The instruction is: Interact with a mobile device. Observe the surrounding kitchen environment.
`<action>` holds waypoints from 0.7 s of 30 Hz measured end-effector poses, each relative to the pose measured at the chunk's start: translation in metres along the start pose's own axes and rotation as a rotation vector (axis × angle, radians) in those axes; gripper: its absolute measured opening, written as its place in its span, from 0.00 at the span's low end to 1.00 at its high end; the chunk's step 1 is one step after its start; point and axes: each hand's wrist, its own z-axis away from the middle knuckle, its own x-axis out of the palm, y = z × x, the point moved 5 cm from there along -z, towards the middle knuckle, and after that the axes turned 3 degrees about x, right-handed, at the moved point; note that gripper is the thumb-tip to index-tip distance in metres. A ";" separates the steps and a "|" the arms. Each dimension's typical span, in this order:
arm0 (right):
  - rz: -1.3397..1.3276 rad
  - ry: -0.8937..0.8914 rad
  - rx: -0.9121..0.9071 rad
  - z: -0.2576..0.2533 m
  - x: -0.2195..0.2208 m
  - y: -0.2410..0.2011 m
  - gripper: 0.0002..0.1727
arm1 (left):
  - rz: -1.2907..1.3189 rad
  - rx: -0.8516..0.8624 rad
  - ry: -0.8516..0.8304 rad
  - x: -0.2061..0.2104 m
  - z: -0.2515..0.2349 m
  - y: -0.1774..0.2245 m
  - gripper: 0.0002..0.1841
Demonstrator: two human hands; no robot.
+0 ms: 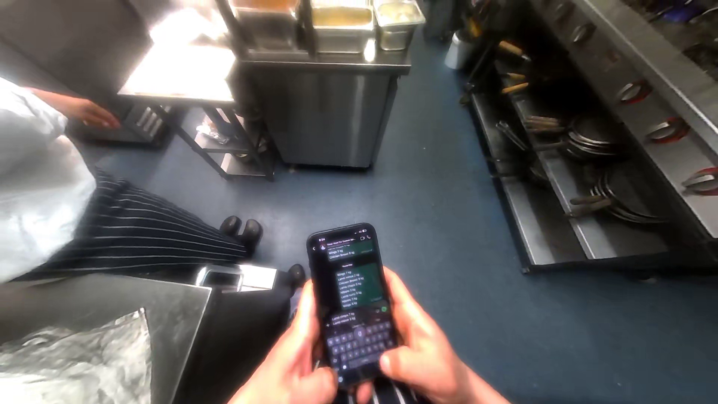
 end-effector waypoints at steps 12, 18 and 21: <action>-0.155 -0.050 -0.001 0.004 -0.015 0.008 0.55 | -1.657 -0.203 0.607 -0.146 0.078 0.005 0.37; -0.186 -0.048 -0.034 0.010 -0.012 0.001 0.55 | -2.085 -0.534 0.651 -0.225 0.168 -0.024 0.49; -0.179 -0.029 -0.036 0.014 -0.011 0.001 0.55 | -2.112 -0.503 0.707 -0.224 0.163 -0.026 0.42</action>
